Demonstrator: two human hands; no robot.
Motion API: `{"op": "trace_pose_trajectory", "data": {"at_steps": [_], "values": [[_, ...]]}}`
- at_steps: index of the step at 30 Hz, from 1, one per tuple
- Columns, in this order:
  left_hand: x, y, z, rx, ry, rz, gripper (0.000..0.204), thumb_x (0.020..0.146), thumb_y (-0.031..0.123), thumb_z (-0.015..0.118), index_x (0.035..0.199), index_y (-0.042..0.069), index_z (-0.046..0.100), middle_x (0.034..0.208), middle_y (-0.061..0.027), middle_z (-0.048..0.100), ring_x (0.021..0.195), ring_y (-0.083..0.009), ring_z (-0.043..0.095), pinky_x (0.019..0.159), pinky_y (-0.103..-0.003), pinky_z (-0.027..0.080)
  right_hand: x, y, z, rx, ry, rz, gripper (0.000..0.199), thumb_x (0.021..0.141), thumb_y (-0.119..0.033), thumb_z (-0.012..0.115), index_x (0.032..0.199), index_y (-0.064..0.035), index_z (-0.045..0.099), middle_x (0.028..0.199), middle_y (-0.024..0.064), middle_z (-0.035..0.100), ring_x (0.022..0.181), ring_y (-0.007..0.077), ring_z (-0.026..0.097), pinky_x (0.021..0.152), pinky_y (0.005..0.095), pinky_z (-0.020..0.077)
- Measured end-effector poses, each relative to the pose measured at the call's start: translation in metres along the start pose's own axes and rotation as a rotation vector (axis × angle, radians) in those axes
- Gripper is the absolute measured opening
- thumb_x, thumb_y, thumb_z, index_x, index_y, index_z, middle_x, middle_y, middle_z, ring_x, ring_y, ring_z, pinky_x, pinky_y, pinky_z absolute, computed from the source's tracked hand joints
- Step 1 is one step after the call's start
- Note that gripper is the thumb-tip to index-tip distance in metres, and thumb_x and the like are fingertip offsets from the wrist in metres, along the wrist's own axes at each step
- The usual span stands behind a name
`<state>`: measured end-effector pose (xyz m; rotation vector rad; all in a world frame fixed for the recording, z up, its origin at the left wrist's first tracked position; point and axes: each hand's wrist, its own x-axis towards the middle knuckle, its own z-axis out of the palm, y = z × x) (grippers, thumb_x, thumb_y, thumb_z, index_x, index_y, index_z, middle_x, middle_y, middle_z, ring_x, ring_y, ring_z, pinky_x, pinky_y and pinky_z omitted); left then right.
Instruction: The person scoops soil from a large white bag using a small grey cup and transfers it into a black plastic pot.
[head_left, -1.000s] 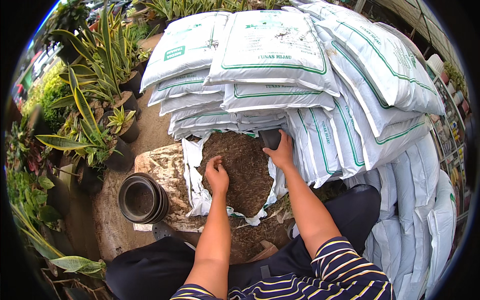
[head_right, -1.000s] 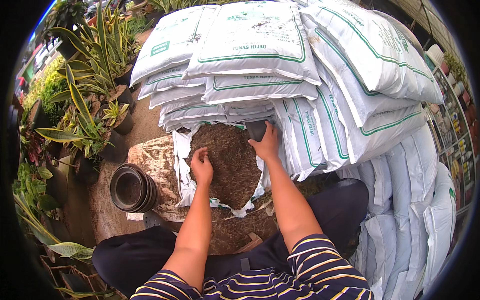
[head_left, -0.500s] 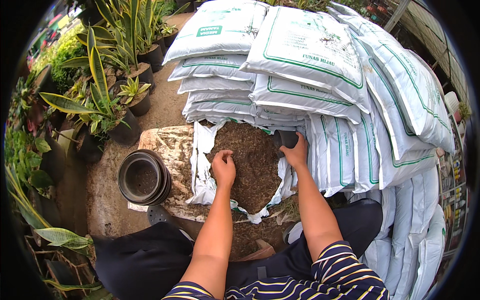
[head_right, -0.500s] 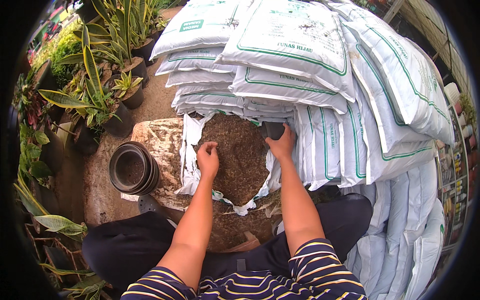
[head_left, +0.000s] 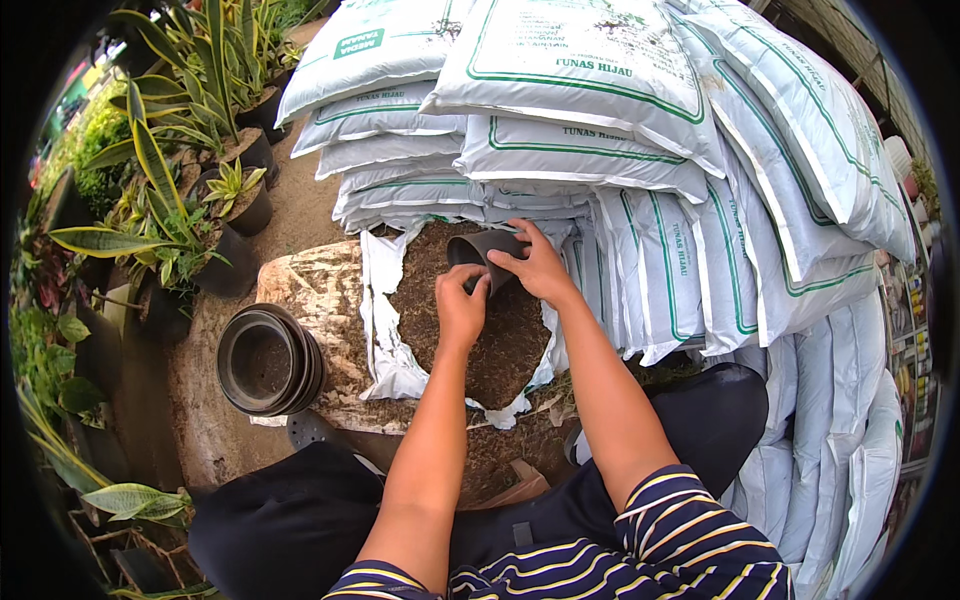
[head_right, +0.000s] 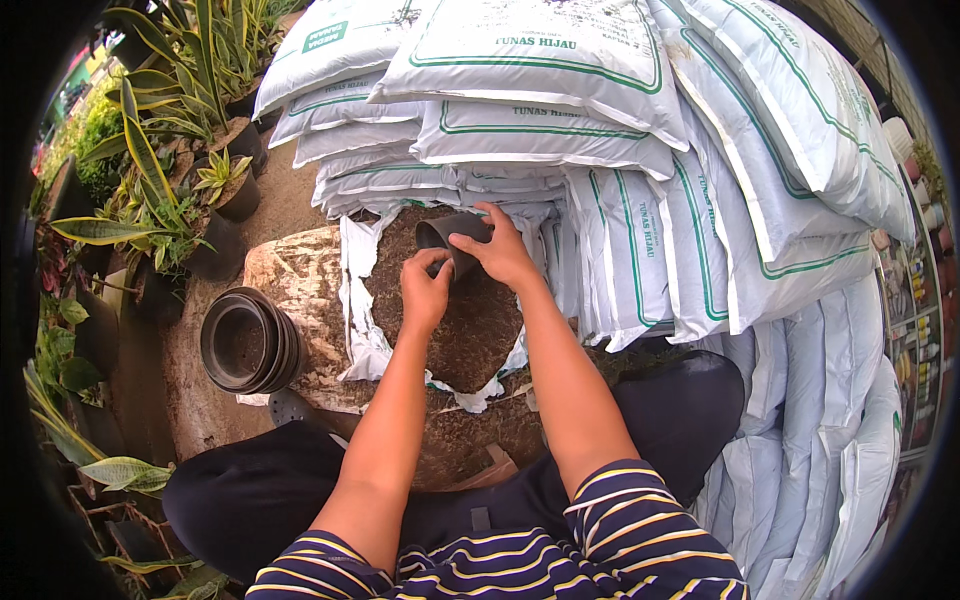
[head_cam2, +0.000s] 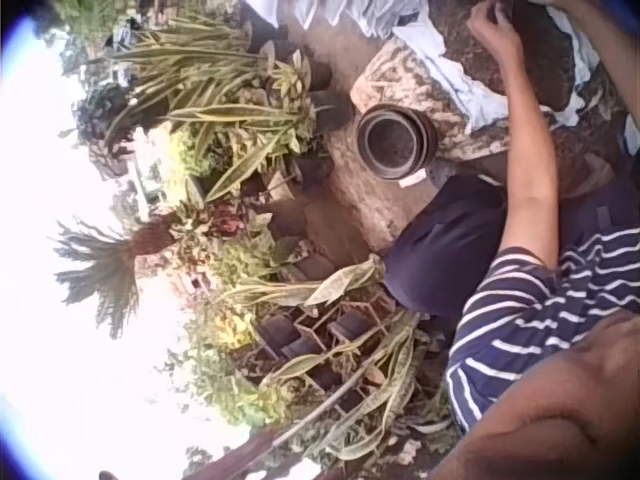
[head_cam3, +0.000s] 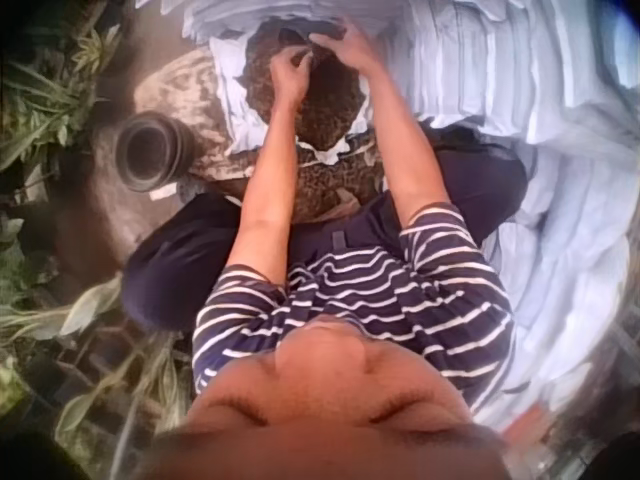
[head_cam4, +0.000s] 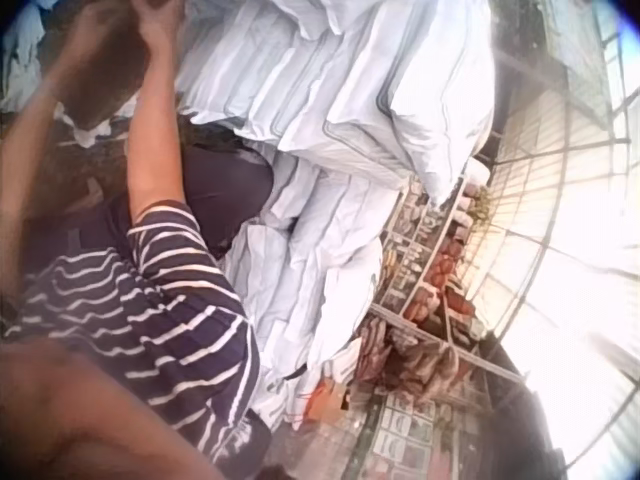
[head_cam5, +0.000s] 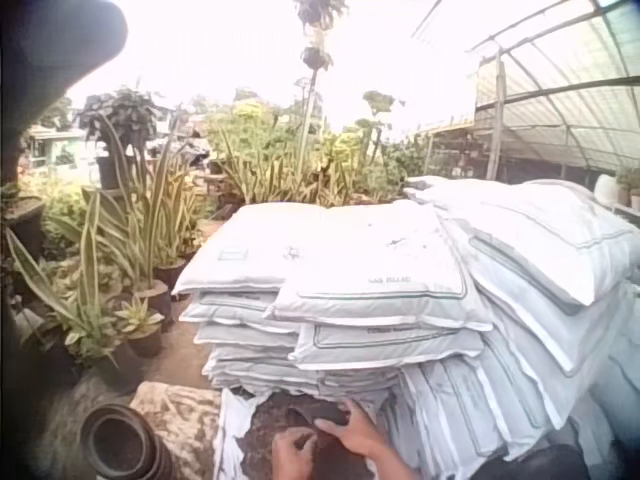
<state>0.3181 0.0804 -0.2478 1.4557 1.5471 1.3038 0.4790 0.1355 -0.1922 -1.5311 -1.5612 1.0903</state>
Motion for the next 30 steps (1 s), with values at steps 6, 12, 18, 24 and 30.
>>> {"op": "trace_pose_trajectory", "data": {"at_steps": [6, 12, 18, 24, 30], "values": [[0.008, -0.012, 0.008, -0.770, 0.134, -0.430, 0.055, 0.109, 0.041, 0.052, 0.130, -0.008, 0.064, 0.126, -0.0155, 0.071, 0.115, -0.0237, 0.066, 0.104, -0.039, 0.047, 0.013, 0.039, 0.009, 0.282, -0.088, 0.085, 0.051, 0.097, -0.025, 0.075, 0.140, -0.0046, 0.055, 0.116, 0.0103, 0.069, 0.095, 0.0189, 0.067, 0.076, 0.0335, 0.0561], [0.008, -0.002, 0.004, -0.570, -0.025, -0.309, 0.043, 0.106, 0.038, 0.059, 0.117, -0.003, 0.070, 0.110, -0.0078, 0.073, 0.096, -0.0160, 0.066, 0.088, -0.032, 0.051, 0.024, 0.128, 0.013, -0.526, 0.234, 0.062, 0.034, 0.098, -0.016, 0.064, 0.132, -0.0118, 0.065, 0.138, 0.0141, 0.063, 0.128, 0.0309, 0.058, 0.106, 0.0495, 0.0457], [0.018, 0.008, -0.001, -0.600, 0.016, -0.353, 0.028, 0.102, 0.023, 0.066, 0.110, -0.003, 0.072, 0.102, -0.0043, 0.072, 0.088, -0.0123, 0.064, 0.082, -0.030, 0.050, 0.018, 0.143, 0.034, -0.599, 0.112, 0.188, 0.045, 0.096, -0.020, 0.064, 0.141, -0.0152, 0.064, 0.148, 0.0157, 0.055, 0.142, 0.0335, 0.046, 0.117, 0.0485, 0.0325], [0.021, 0.005, 0.002, -0.599, 0.037, -0.311, 0.029, 0.103, 0.022, 0.064, 0.111, -0.005, 0.071, 0.102, -0.0055, 0.072, 0.089, -0.0129, 0.064, 0.083, -0.031, 0.050, 0.027, 0.113, 0.016, -0.286, 0.180, 0.356, 0.048, 0.095, -0.020, 0.070, 0.140, -0.0048, 0.064, 0.151, 0.0220, 0.055, 0.143, 0.0366, 0.048, 0.119, 0.0435, 0.0358], [0.018, 0.016, 0.013, -0.556, -0.026, -0.311, 0.031, 0.103, 0.025, 0.066, 0.111, -0.004, 0.072, 0.101, -0.0048, 0.072, 0.090, -0.0125, 0.063, 0.084, -0.031, 0.050, 0.026, 0.112, -0.037, 0.273, 0.598, 0.362, 0.056, 0.088, -0.015, 0.072, 0.140, 0.0028, 0.062, 0.151, 0.0225, 0.056, 0.142, 0.0336, 0.051, 0.116, 0.0384, 0.0388]]}}
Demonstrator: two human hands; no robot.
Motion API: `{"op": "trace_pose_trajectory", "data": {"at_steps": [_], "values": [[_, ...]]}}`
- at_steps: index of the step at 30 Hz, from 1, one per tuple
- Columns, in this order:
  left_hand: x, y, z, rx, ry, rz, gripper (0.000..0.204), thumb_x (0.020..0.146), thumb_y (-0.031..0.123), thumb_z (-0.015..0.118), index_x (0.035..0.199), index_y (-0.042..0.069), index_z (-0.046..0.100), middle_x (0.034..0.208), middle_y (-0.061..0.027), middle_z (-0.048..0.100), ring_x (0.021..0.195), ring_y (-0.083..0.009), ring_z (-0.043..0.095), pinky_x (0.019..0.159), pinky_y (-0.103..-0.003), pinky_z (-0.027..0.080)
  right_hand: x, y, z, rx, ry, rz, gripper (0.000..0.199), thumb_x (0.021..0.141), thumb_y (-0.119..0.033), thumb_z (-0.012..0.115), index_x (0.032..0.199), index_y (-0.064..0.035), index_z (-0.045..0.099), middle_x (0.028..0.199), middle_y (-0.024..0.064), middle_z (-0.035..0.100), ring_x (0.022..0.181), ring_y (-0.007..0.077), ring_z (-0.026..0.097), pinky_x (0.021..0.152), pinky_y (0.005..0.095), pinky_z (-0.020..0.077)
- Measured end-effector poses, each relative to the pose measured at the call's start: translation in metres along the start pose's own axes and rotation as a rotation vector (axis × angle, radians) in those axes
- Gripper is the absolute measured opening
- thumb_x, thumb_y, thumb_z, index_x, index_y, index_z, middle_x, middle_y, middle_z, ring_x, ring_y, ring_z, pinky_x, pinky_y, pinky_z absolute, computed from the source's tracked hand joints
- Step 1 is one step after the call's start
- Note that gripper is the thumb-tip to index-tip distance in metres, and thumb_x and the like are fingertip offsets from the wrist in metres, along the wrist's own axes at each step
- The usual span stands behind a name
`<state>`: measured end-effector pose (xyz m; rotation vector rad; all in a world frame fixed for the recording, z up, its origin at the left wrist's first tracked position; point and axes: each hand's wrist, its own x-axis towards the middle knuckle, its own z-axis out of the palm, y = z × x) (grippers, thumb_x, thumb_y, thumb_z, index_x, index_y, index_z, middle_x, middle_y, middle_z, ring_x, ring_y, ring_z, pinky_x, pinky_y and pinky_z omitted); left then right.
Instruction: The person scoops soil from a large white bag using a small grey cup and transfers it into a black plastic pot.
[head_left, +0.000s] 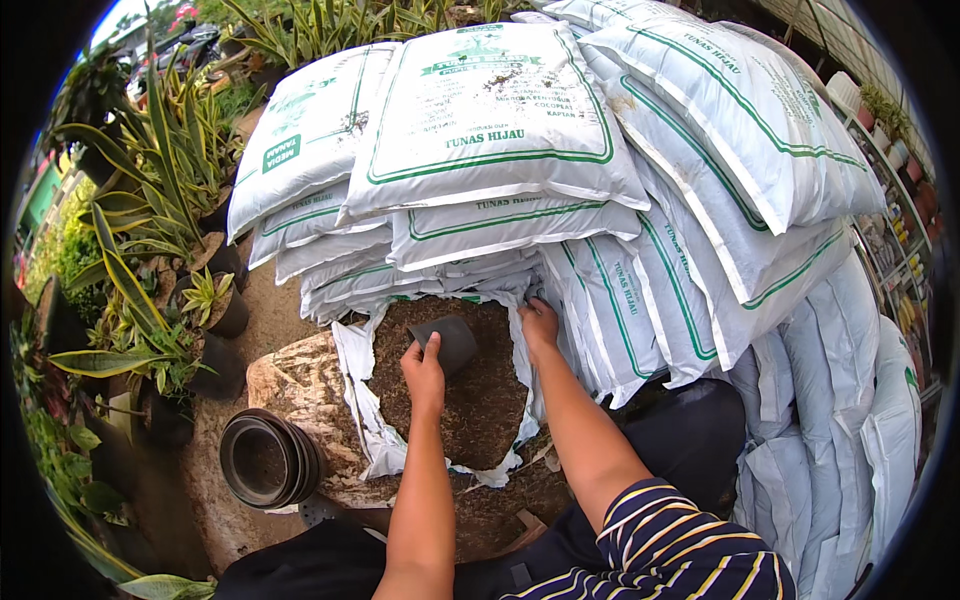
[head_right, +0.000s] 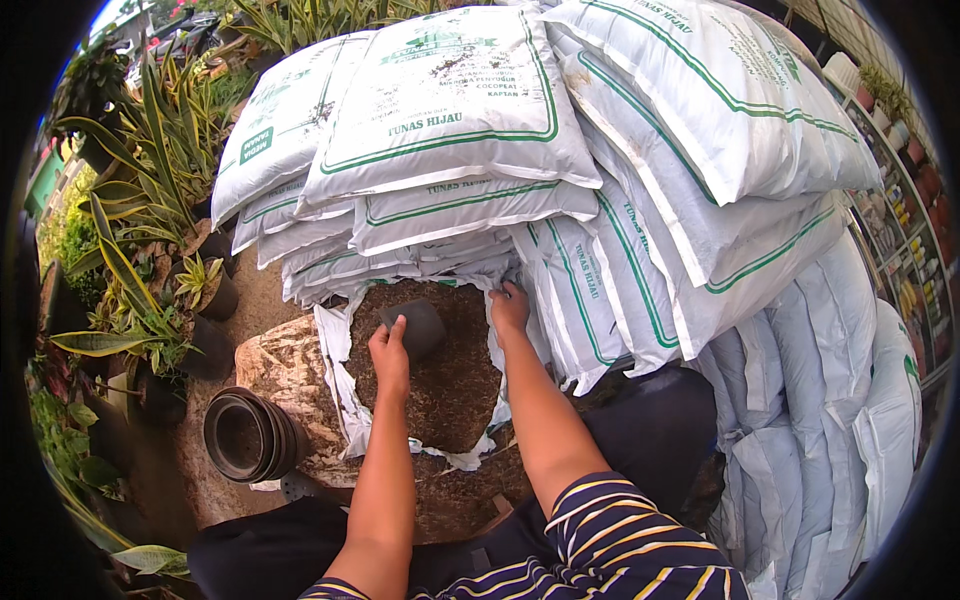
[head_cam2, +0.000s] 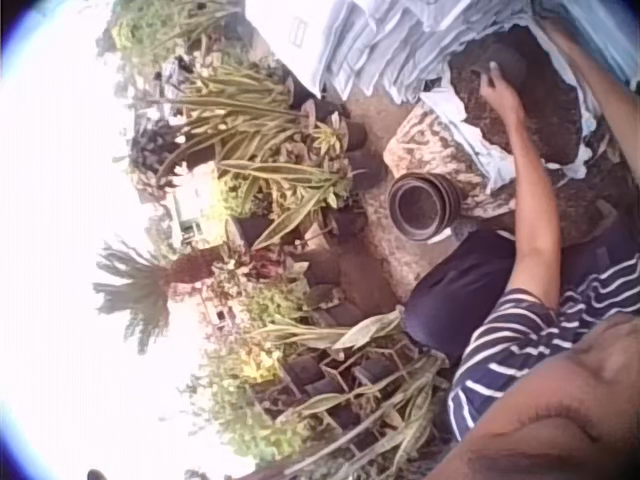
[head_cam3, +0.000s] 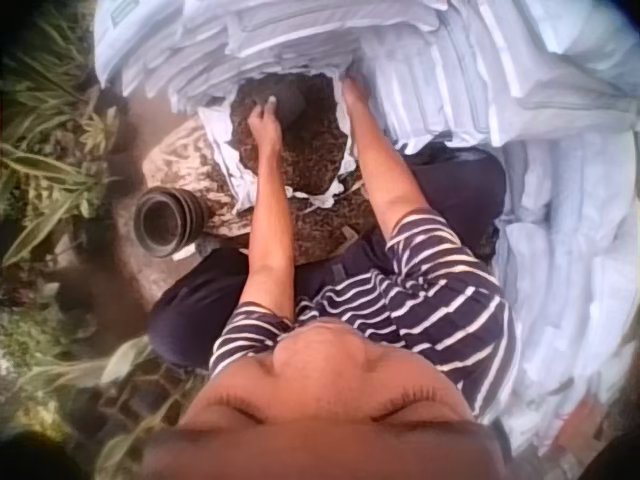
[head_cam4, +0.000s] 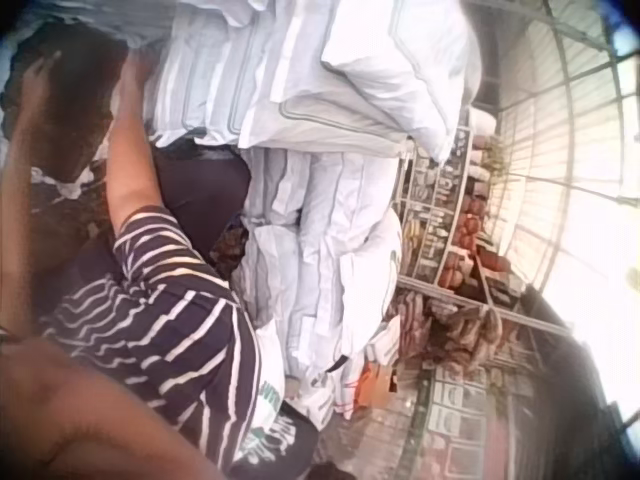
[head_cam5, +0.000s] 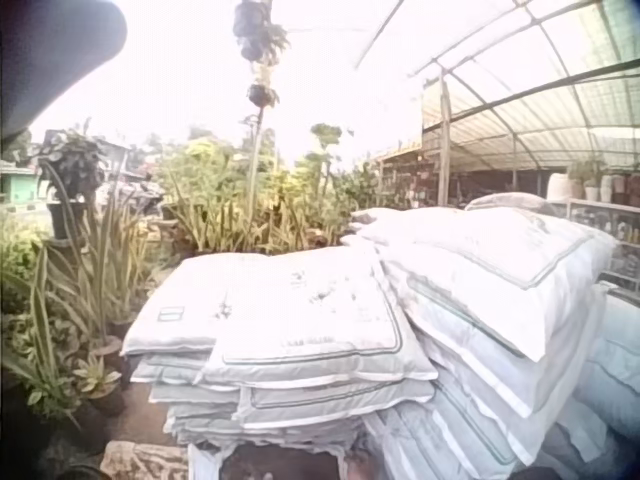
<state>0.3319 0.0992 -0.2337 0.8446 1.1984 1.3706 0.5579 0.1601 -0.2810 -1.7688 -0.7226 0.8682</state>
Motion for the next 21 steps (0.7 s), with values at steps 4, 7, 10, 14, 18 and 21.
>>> {"op": "trace_pose_trajectory", "data": {"at_steps": [4, 7, 10, 14, 18, 21], "values": [[-0.001, 0.001, -0.007, 0.047, -0.051, -0.004, 0.030, 0.104, 0.024, 0.065, 0.112, -0.004, 0.072, 0.103, -0.0057, 0.073, 0.091, -0.0126, 0.064, 0.086, -0.031, 0.050, -0.030, -0.023, -0.005, -0.111, 0.089, -0.138, 0.059, 0.087, -0.015, 0.072, 0.144, -0.0026, 0.061, 0.149, 0.0224, 0.058, 0.137, 0.0343, 0.056, 0.115, 0.0390, 0.0405], [-0.004, 0.000, 0.001, 0.050, -0.179, -0.036, 0.025, 0.103, 0.017, 0.065, 0.114, -0.004, 0.072, 0.106, -0.0061, 0.074, 0.094, -0.0129, 0.064, 0.088, -0.031, 0.049, -0.040, -0.034, -0.021, -0.023, -0.323, 0.078, 0.071, 0.091, -0.032, 0.075, 0.151, -0.0042, 0.049, 0.142, 0.0199, 0.060, 0.126, 0.0341, 0.062, 0.103, 0.0426, 0.0504], [-0.012, -0.001, 0.010, 0.151, -0.344, -0.036, 0.023, 0.099, 0.009, 0.067, 0.117, -0.004, 0.072, 0.109, -0.0061, 0.074, 0.097, -0.0131, 0.064, 0.090, -0.032, 0.049, -0.064, -0.054, -0.025, -0.043, -0.518, 0.059, 0.086, 0.090, -0.052, 0.077, 0.155, -0.0060, 0.043, 0.134, 0.0185, 0.063, 0.116, 0.0312, 0.066, 0.091, 0.0404, 0.0550], [-0.019, -0.014, 0.012, 0.373, -0.504, 0.053, 0.030, 0.093, 0.001, 0.070, 0.123, -0.004, 0.069, 0.111, -0.0091, 0.075, 0.101, -0.0161, 0.064, 0.095, -0.036, 0.049, -0.098, -0.081, -0.017, -0.439, -0.512, -0.275, 0.097, 0.080, -0.054, 0.083, 0.154, -0.0031, 0.046, 0.141, 0.0244, 0.059, 0.128, 0.0375, 0.060, 0.106, 0.0436, 0.0488], [-0.018, -0.014, 0.006, 0.446, -0.651, -0.014, 0.030, 0.093, 0.002, 0.071, 0.123, -0.003, 0.070, 0.111, -0.0115, 0.076, 0.103, -0.0184, 0.066, 0.094, -0.037, 0.051, -0.097, -0.078, -0.016, -0.595, -0.425, -0.348, 0.099, 0.074, -0.048, 0.087, 0.150, 0.0009, 0.048, 0.145, 0.0288, 0.056, 0.135, 0.0418, 0.055, 0.112, 0.0472, 0.0445], [-0.014, -0.007, -0.007, 0.185, -0.447, -0.059, 0.025, 0.094, 0.004, 0.071, 0.119, -0.002, 0.072, 0.108, -0.0113, 0.077, 0.101, -0.0166, 0.068, 0.090, -0.034, 0.052, -0.088, -0.080, -0.019, -0.613, -0.297, -0.369, 0.095, 0.073, -0.042, 0.089, 0.149, -0.0004, 0.049, 0.144, 0.0277, 0.054, 0.134, 0.0420, 0.055, 0.112, 0.0472, 0.0448]]}}
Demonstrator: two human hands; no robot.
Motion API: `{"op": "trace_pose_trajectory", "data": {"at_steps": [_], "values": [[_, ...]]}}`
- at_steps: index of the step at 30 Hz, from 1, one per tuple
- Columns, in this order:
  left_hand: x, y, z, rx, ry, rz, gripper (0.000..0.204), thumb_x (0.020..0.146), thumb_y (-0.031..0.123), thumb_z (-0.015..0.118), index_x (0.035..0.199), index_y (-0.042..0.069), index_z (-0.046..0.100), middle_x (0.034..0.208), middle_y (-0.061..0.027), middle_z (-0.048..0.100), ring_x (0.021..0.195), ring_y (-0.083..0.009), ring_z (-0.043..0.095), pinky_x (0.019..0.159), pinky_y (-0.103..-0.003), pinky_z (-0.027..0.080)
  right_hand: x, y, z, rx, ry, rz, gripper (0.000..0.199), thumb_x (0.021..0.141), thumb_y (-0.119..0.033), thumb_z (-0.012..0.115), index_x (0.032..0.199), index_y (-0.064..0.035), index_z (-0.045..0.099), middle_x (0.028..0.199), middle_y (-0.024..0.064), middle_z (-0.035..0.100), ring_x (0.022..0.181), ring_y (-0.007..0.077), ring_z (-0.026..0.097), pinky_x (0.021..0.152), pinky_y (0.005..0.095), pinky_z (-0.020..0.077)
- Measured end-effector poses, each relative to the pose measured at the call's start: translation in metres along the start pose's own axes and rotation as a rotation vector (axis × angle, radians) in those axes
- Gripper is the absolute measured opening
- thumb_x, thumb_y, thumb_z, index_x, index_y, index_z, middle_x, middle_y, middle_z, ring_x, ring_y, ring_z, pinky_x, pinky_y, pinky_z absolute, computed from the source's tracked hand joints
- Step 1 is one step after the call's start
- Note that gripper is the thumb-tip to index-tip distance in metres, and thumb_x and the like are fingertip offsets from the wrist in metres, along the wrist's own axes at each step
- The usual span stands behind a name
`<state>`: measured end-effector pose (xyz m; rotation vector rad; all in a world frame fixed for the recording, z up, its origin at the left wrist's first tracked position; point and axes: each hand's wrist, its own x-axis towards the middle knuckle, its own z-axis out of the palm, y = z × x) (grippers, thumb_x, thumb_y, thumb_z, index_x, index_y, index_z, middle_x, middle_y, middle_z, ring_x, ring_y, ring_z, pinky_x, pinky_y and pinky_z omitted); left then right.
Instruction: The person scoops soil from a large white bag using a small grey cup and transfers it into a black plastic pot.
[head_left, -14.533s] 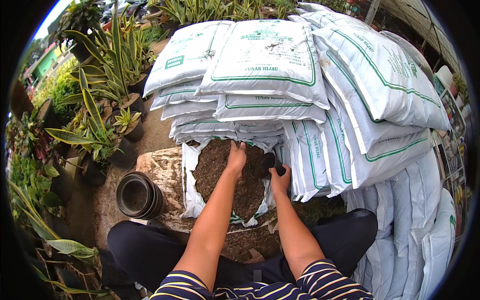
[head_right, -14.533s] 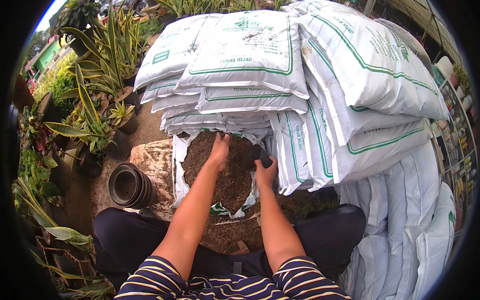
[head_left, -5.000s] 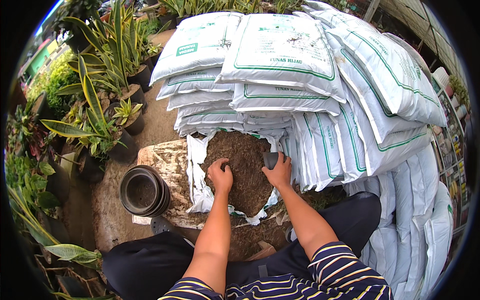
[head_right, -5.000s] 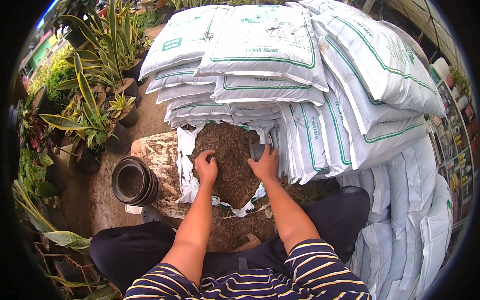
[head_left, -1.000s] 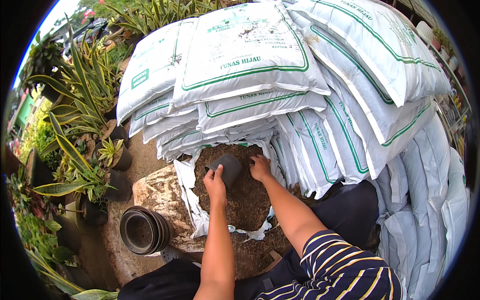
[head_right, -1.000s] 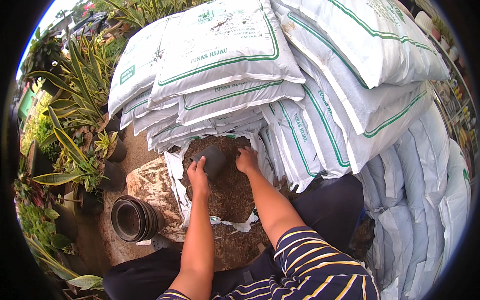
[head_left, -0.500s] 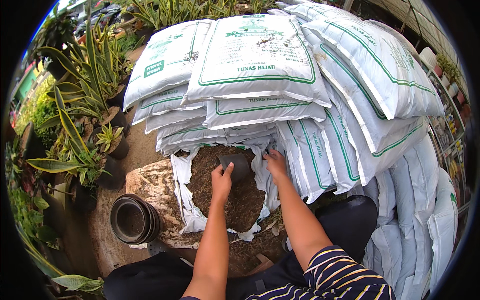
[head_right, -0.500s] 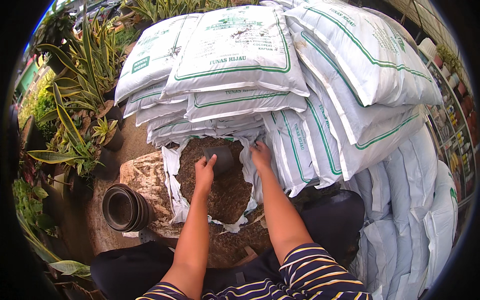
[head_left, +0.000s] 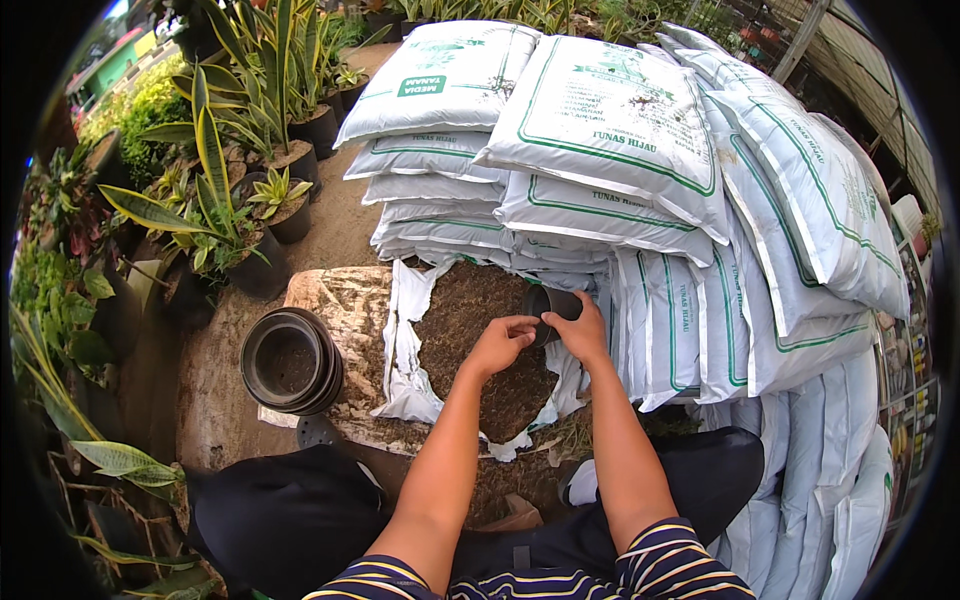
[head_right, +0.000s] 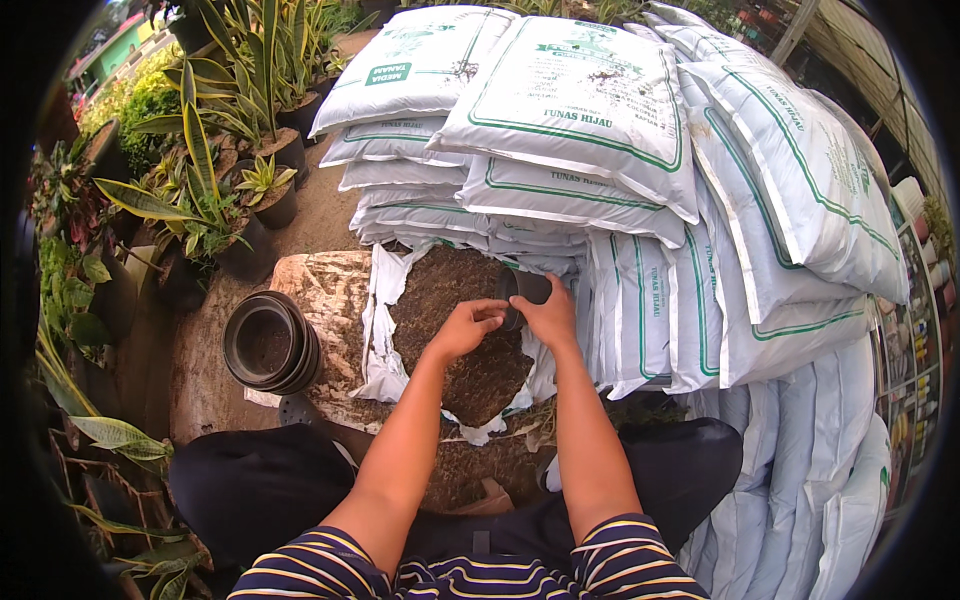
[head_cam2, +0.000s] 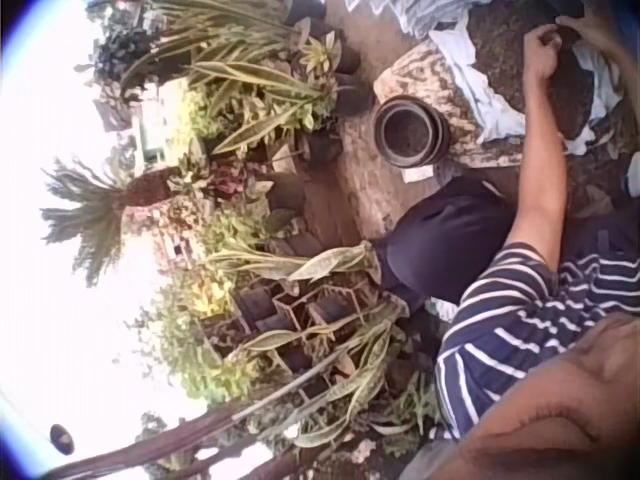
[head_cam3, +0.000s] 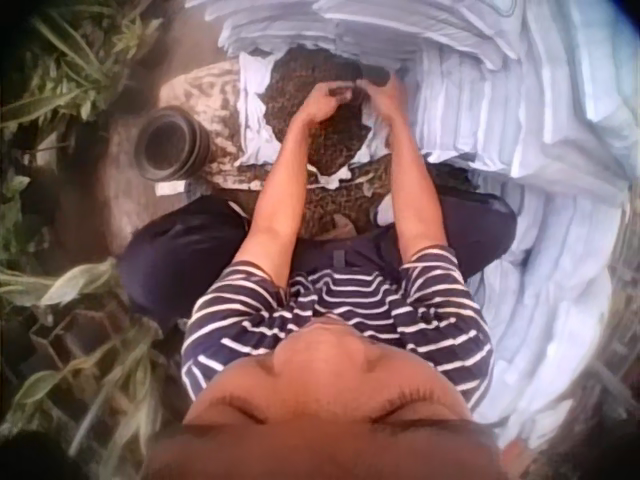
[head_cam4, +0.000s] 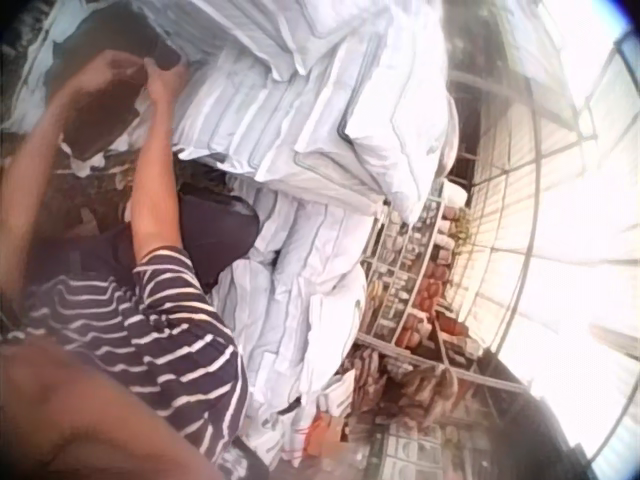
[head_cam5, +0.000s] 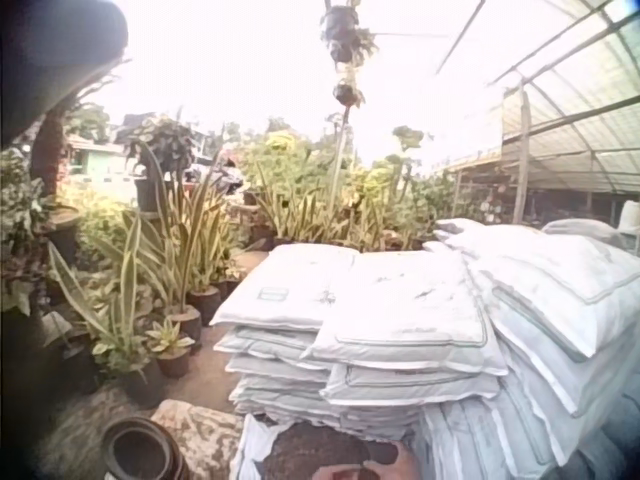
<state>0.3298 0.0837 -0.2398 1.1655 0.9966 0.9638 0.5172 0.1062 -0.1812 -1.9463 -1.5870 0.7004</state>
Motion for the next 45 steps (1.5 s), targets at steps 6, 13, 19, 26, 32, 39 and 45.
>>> {"op": "trace_pose_trajectory", "data": {"at_steps": [6, 13, 19, 26, 32, 39, 45], "values": [[-0.005, -0.014, -0.041, 0.086, 0.674, -0.116, 0.016, 0.096, 0.009, 0.071, 0.109, 0.001, 0.075, 0.098, -0.0080, 0.076, 0.092, -0.0169, 0.069, 0.085, -0.033, 0.053, 0.006, 0.026, 0.023, -0.043, 0.215, -0.034, 0.094, 0.073, -0.035, 0.092, 0.148, -0.0011, 0.045, 0.142, 0.0250, 0.051, 0.132, 0.0432, 0.051, 0.114, 0.0486, 0.0422], [-0.009, -0.001, -0.032, -0.047, 0.548, -0.041, 0.028, 0.099, 0.019, 0.071, 0.121, 0.001, 0.071, 0.106, -0.0090, 0.074, 0.100, -0.0180, 0.068, 0.092, -0.035, 0.051, -0.011, 0.037, 0.057, 0.236, 0.173, -0.094, 0.097, 0.076, -0.042, 0.092, 0.149, -0.0012, 0.044, 0.141, 0.0216, 0.050, 0.134, 0.0388, 0.050, 0.113, 0.0490, 0.0421], [-0.006, -0.004, -0.019, 0.004, 0.367, 0.119, 0.028, 0.099, 0.016, 0.072, 0.120, -0.002, 0.069, 0.104, -0.0099, 0.074, 0.095, -0.0180, 0.067, 0.088, -0.035, 0.052, -0.030, 0.006, 0.060, 0.555, -0.152, -0.151, 0.086, 0.082, -0.021, 0.089, 0.153, -0.0068, 0.041, 0.139, 0.0155, 0.046, 0.127, 0.0308, 0.055, 0.094, 0.0405, 0.0565], [-0.005, 0.002, -0.009, -0.034, 0.433, 0.099, 0.022, 0.099, 0.010, 0.070, 0.117, -0.002, 0.068, 0.104, -0.0079, 0.074, 0.093, -0.0163, 0.066, 0.088, -0.034, 0.051, -0.046, 0.059, 0.061, -0.373, 0.039, 0.083, 0.066, 0.087, -0.019, 0.080, 0.143, -0.0037, 0.049, 0.132, 0.0204, 0.058, 0.125, 0.0373, 0.060, 0.103, 0.0475, 0.0517], [-0.007, 0.005, -0.006, -0.114, 0.395, 0.096, 0.027, 0.099, 0.008, 0.069, 0.123, -0.004, 0.066, 0.109, -0.0106, 0.074, 0.097, -0.0198, 0.067, 0.091, -0.035, 0.051, -0.039, 0.098, 0.052, -0.494, 0.004, 0.185, 0.029, 0.092, -0.018, 0.070, 0.115, -0.0012, 0.067, 0.110, 0.0251, 0.071, 0.106, 0.0444, 0.070, 0.089, 0.0539, 0.0575], [-0.003, -0.005, -0.010, -0.100, 0.380, 0.101, 0.027, 0.101, 0.010, 0.067, 0.125, -0.004, 0.066, 0.110, -0.0099, 0.074, 0.097, -0.0187, 0.066, 0.091, -0.034, 0.051, -0.055, 0.093, 0.040, -0.173, 0.367, 0.504, 0.020, 0.097, -0.017, 0.062, 0.108, -0.0018, 0.067, 0.101, 0.0252, 0.074, 0.100, 0.0477, 0.071, 0.087, 0.0556, 0.0561], [-0.005, -0.019, 0.006, -0.102, 0.246, 0.077, 0.029, 0.102, 0.012, 0.067, 0.128, -0.003, 0.065, 0.116, -0.0071, 0.073, 0.104, -0.0158, 0.064, 0.097, -0.032, 0.048, -0.055, 0.091, 0.045, -0.085, 0.400, 0.330, 0.021, 0.096, -0.019, 0.066, 0.112, -0.0044, 0.064, 0.092, 0.0219, 0.073, 0.091, 0.0452, 0.071, 0.083, 0.0534, 0.0560]]}}
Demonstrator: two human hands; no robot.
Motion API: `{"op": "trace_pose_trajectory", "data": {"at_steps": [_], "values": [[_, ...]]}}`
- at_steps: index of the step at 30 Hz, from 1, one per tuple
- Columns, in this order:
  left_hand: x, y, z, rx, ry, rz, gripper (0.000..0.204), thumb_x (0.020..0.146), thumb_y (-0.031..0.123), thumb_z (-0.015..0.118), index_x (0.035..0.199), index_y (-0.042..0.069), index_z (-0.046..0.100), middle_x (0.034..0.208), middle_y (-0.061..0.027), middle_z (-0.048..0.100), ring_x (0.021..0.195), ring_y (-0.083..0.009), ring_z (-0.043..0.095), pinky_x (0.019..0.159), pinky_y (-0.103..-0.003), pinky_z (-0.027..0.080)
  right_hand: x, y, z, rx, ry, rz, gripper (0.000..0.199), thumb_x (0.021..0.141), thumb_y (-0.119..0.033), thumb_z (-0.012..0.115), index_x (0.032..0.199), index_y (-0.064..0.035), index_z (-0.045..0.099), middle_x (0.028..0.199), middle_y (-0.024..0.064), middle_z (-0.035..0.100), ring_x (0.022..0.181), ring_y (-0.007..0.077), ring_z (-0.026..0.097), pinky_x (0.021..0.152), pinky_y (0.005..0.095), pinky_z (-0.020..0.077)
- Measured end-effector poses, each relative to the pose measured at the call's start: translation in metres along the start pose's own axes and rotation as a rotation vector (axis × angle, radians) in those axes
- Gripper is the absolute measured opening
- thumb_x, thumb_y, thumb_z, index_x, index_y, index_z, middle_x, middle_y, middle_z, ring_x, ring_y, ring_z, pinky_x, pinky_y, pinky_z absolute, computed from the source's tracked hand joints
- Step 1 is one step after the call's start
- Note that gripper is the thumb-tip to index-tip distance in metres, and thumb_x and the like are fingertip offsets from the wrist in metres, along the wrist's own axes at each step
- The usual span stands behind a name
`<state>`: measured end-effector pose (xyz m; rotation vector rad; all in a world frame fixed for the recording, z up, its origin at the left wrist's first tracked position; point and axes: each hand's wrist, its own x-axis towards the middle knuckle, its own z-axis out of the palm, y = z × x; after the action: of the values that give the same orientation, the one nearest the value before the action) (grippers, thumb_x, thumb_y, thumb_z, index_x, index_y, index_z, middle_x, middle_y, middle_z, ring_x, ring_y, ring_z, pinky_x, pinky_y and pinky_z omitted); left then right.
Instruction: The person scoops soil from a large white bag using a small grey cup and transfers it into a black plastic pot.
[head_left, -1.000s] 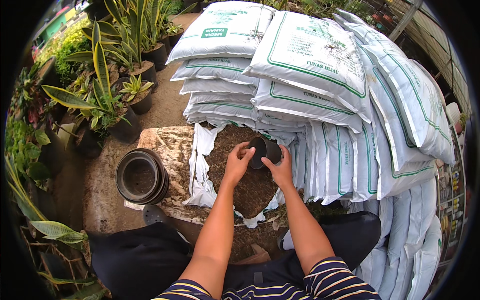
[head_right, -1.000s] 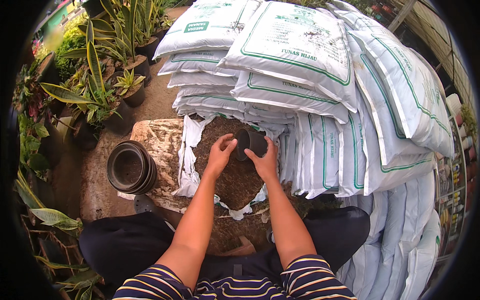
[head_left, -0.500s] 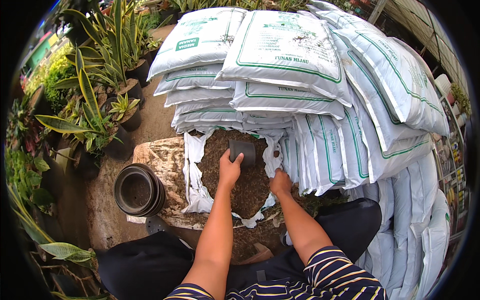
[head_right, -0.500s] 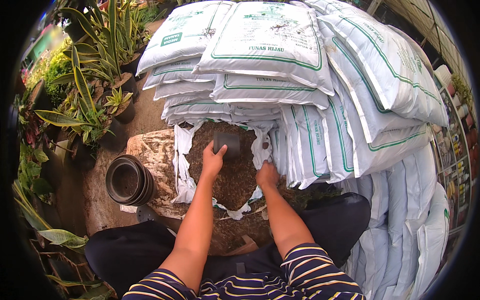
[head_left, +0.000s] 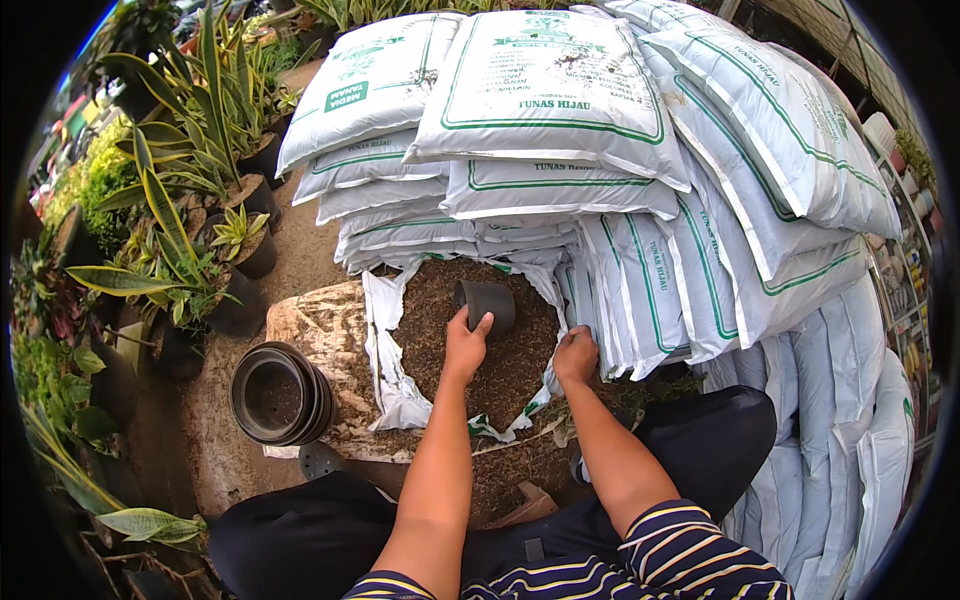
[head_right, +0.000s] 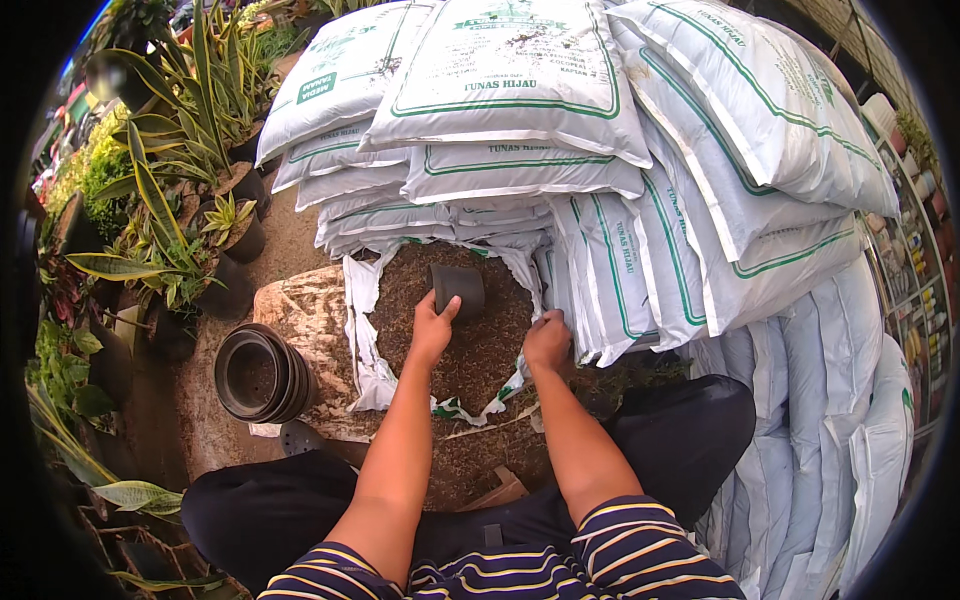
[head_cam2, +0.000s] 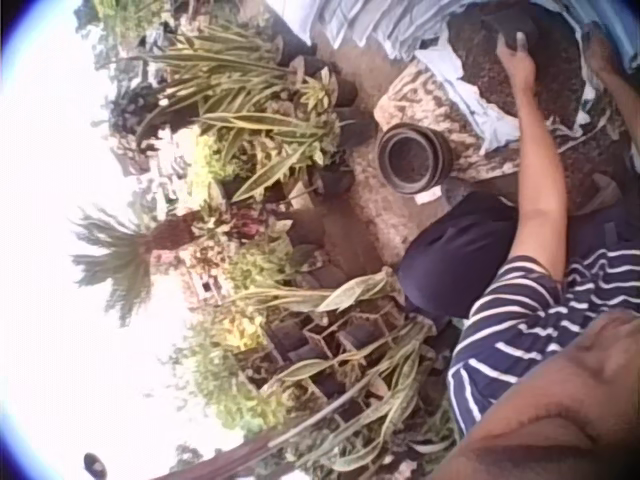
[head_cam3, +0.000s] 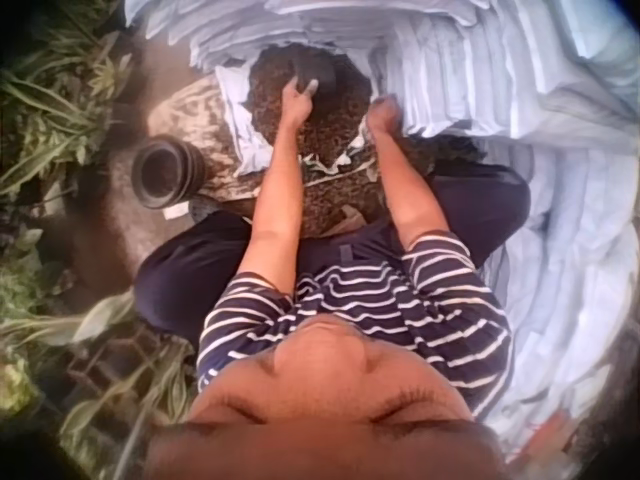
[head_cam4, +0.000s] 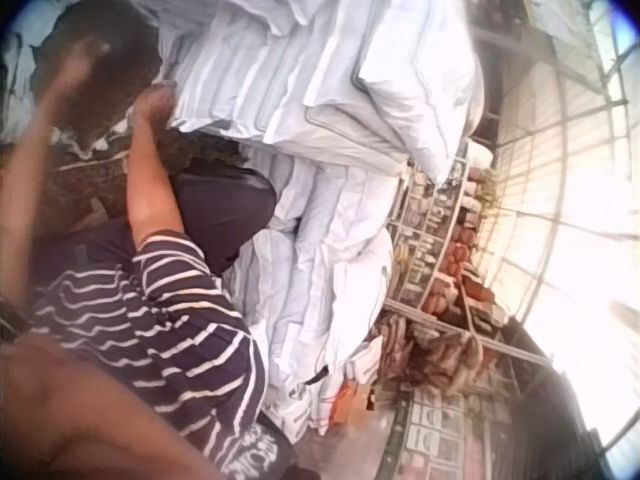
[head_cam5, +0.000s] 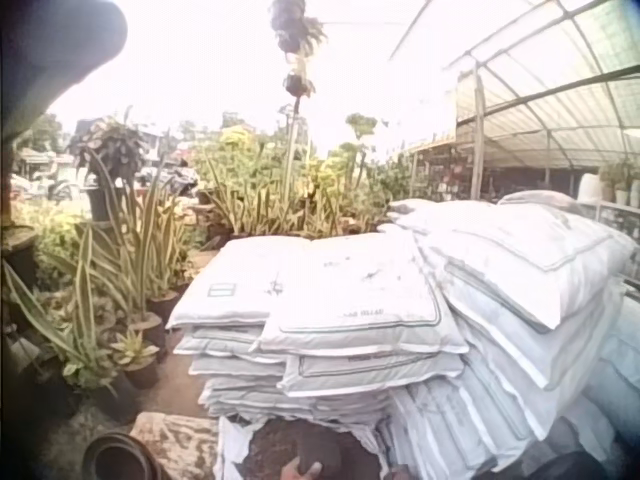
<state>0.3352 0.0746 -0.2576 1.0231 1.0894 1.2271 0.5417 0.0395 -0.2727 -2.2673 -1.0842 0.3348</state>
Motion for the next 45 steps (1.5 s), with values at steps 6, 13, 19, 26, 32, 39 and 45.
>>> {"op": "trace_pose_trajectory", "data": {"at_steps": [6, 13, 19, 26, 32, 39, 45], "values": [[-0.008, -0.021, 0.007, -0.023, -0.103, -0.036, 0.032, 0.101, 0.015, 0.070, 0.127, -0.003, 0.066, 0.115, -0.0096, 0.074, 0.102, -0.0158, 0.065, 0.093, -0.034, 0.050, 0.006, -0.054, 0.005, 0.407, -0.358, -0.173, 0.066, 0.092, -0.041, 0.077, 0.140, -0.0039, 0.053, 0.120, 0.0239, 0.067, 0.096, 0.0380, 0.070, 0.088, 0.0468, 0.0550], [-0.013, -0.015, 0.002, 0.352, -0.332, -0.005, 0.036, 0.093, 0.003, 0.074, 0.127, -0.004, 0.066, 0.117, -0.0131, 0.074, 0.108, -0.0209, 0.067, 0.098, -0.039, 0.052, 0.001, -0.082, 0.004, 0.149, -0.615, -0.187, 0.104, 0.080, -0.058, 0.081, 0.158, -0.0049, 0.036, 0.146, 0.0315, 0.045, 0.130, 0.0449, 0.056, 0.107, 0.0465, 0.0484], [0.009, -0.003, -0.046, 0.183, -0.268, -0.060, 0.049, 0.086, -0.011, 0.069, 0.134, 0.000, 0.064, 0.128, -0.0124, 0.068, 0.120, -0.0229, 0.065, 0.101, -0.035, 0.055, -0.001, -0.095, -0.006, 0.161, -0.318, -0.417, 0.092, 0.079, -0.040, 0.087, 0.150, -0.0046, 0.042, 0.146, 0.0266, 0.044, 0.133, 0.0440, 0.051, 0.109, 0.0484, 0.0460], [0.008, -0.008, -0.073, 0.416, 0.336, 0.119, 0.040, 0.088, -0.003, 0.070, 0.127, 0.001, 0.067, 0.128, -0.0132, 0.069, 0.122, -0.0277, 0.064, 0.107, -0.041, 0.049, -0.003, -0.080, -0.003, -0.032, -0.347, -0.294, 0.092, 0.074, -0.031, 0.090, 0.151, -0.0106, 0.042, 0.150, 0.0238, 0.039, 0.134, 0.0471, 0.046, 0.112, 0.0528, 0.0428], [-0.023, -0.022, -0.036, 0.721, 0.474, 0.032, 0.055, 0.100, 0.028, 0.066, 0.151, 0.012, 0.050, 0.165, -0.0131, 0.037, 0.157, -0.0347, 0.024, 0.125, -0.057, 0.016, -0.016, -0.089, -0.004, -0.064, -0.297, -0.638, 0.090, 0.071, -0.025, 0.090, 0.148, -0.0114, 0.046, 0.156, 0.0233, 0.035, 0.139, 0.0455, 0.043, 0.115, 0.0540, 0.0395], [-0.021, -0.035, -0.034, 0.612, 0.543, 0.076, 0.051, 0.107, 0.028, 0.054, 0.153, 0.010, 0.046, 0.167, -0.0145, 0.034, 0.159, -0.0348, 0.020, 0.125, -0.057, 0.012, -0.061, -0.121, -0.009, -0.088, -0.230, -0.762, 0.085, 0.073, -0.023, 0.090, 0.147, -0.0127, 0.050, 0.155, 0.0238, 0.032, 0.141, 0.0481, 0.036, 0.116, 0.0582, 0.0330], [-0.026, -0.026, -0.043, 0.656, 0.451, -0.013, 0.046, 0.105, 0.024, 0.056, 0.149, 0.010, 0.051, 0.165, -0.0131, 0.038, 0.158, -0.0337, 0.023, 0.125, -0.058, 0.014, -0.030, -0.104, 0.015, -0.093, -0.281, -0.559, 0.085, 0.073, -0.030, 0.089, 0.147, -0.0148, 0.052, 0.153, 0.0221, 0.037, 0.138, 0.0459, 0.043, 0.113, 0.0583, 0.0369]]}}
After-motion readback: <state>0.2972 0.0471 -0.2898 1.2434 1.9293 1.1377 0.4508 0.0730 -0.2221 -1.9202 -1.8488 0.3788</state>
